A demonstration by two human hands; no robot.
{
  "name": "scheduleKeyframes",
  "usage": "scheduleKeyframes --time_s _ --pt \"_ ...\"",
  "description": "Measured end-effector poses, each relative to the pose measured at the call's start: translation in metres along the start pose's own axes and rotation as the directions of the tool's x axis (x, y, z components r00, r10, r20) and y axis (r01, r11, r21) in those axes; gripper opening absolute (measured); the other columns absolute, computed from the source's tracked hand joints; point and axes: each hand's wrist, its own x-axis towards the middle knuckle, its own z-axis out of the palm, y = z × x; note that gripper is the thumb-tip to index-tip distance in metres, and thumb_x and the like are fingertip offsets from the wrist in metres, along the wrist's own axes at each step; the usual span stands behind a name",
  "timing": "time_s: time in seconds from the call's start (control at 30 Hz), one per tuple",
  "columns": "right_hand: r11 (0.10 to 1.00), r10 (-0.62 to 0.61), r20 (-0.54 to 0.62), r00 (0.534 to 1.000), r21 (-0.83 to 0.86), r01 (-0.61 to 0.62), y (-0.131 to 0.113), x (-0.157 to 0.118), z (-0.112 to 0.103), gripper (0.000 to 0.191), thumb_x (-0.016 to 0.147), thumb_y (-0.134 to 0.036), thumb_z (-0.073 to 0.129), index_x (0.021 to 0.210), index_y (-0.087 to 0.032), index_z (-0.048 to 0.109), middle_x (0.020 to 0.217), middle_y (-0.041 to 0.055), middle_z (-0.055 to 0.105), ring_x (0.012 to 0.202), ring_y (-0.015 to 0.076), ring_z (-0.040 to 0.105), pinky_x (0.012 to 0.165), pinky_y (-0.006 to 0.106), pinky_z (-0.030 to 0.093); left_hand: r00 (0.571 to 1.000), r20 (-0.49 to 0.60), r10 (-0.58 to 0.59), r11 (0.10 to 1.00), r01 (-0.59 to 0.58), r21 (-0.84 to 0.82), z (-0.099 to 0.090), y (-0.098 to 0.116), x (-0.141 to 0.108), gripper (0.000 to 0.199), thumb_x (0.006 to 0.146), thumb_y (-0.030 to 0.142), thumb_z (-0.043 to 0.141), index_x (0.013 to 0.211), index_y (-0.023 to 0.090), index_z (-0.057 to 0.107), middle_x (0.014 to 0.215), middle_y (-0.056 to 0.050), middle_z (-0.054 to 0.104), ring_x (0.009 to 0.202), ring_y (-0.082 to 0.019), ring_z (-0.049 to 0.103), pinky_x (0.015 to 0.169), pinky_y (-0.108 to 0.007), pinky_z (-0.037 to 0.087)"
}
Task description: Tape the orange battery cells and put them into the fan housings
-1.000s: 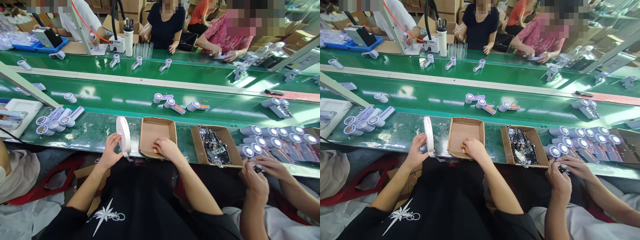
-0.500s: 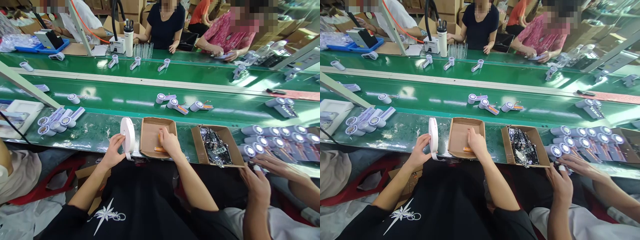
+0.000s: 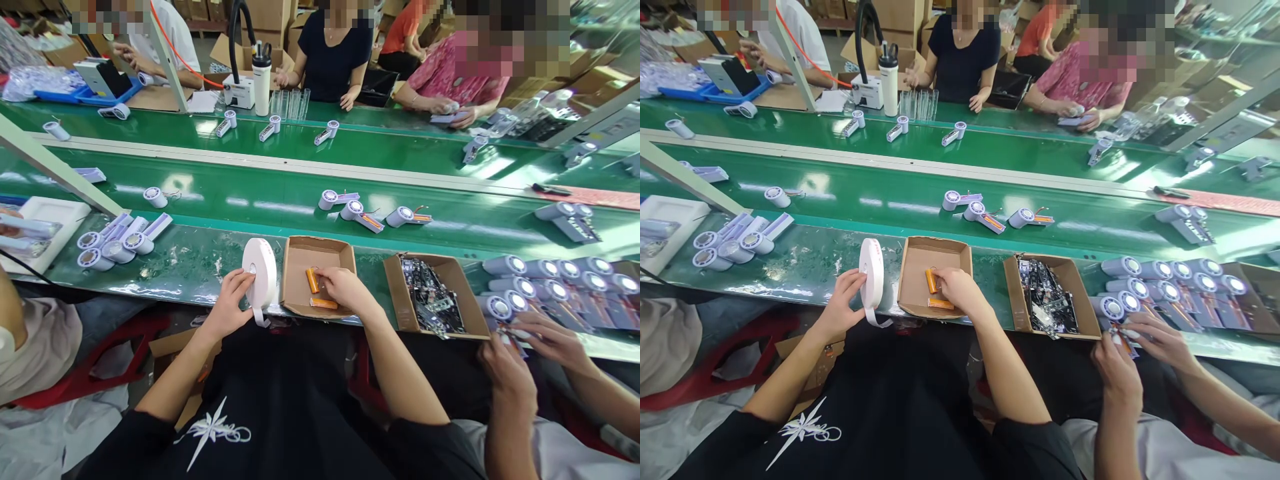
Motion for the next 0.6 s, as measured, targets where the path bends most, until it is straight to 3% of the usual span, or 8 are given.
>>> scheduleKeyframes --time_s 0.17,0.27,0.37,0.47,0.53,0.6 --pt "0.938 -0.129 -0.006 0.992 -0.327 0.12 -0.006 0.002 -0.003 0.05 0.096 -0.007 0.054 0.137 -0.031 0.073 0.143 0.0137 0.061 0.128 0.0336 0.055 0.099 0.041 0.053 0.999 0.012 0.029 1.0 -0.03 0.003 0.001 0.002 0.0 0.077 0.088 0.014 0.07 0.159 0.027 0.041 0.139 -0.015 0.059 0.141 -0.036 0.047 0.114 -0.061 0.049" --pt "0.907 -0.224 0.027 0.974 -0.36 0.219 -0.003 0.008 -0.002 0.052 0.095 -0.006 0.057 0.133 -0.036 0.075 0.159 0.0091 0.051 0.137 0.0365 0.046 0.106 0.048 0.05 0.999 0.035 0.019 1.0 -0.019 0.015 0.002 0.001 -0.001 0.078 0.086 0.012 0.068 0.158 0.027 0.041 0.139 -0.015 0.059 0.14 -0.037 0.046 0.114 -0.062 0.049" --pt "0.904 -0.286 0.061 0.956 -0.314 0.29 0.0 0.015 -0.001 0.044 0.097 -0.009 0.058 0.127 -0.034 0.079 0.159 0.0082 0.052 0.141 0.0353 0.044 0.114 0.053 0.046 0.998 0.055 0.017 0.999 -0.02 0.045 0.003 0.001 -0.002 0.078 0.083 0.009 0.067 0.156 0.028 0.044 0.137 -0.013 0.061 0.139 -0.037 0.046 0.113 -0.063 0.049" --pt "0.942 -0.306 0.039 0.951 -0.134 0.309 0.0 0.018 -0.001 0.027 0.096 -0.015 0.066 0.116 -0.026 0.082 0.15 0.0104 0.062 0.141 0.0335 0.05 0.119 0.053 0.044 0.998 0.055 0.031 0.995 -0.036 0.094 0.003 0.003 -0.003 0.077 0.08 0.006 0.066 0.153 0.026 0.05 0.135 -0.012 0.063 0.137 -0.037 0.045 0.113 -0.063 0.048" --pt "0.959 -0.254 -0.028 0.967 0.125 0.255 -0.003 0.016 -0.003 0.022 0.095 -0.022 0.07 0.114 -0.022 0.081 0.136 0.0109 0.073 0.13 0.0307 0.063 0.115 0.049 0.05 0.997 0.06 0.04 0.988 -0.048 0.144 0.001 0.005 -0.003 0.074 0.08 0.005 0.066 0.151 0.025 0.054 0.134 -0.012 0.065 0.136 -0.038 0.045 0.113 -0.062 0.047" --pt "0.887 -0.129 -0.123 0.984 0.428 0.17 -0.011 0.009 -0.004 0.027 0.094 -0.031 0.073 0.118 -0.021 0.08 0.123 0.0097 0.08 0.115 0.029 0.074 0.106 0.047 0.058 0.995 0.083 0.054 0.977 -0.07 0.202 -0.002 0.008 -0.002 0.072 0.081 0.003 0.064 0.149 0.026 0.058 0.132 -0.011 0.067 0.134 -0.036 0.046 0.113 -0.06 0.047"
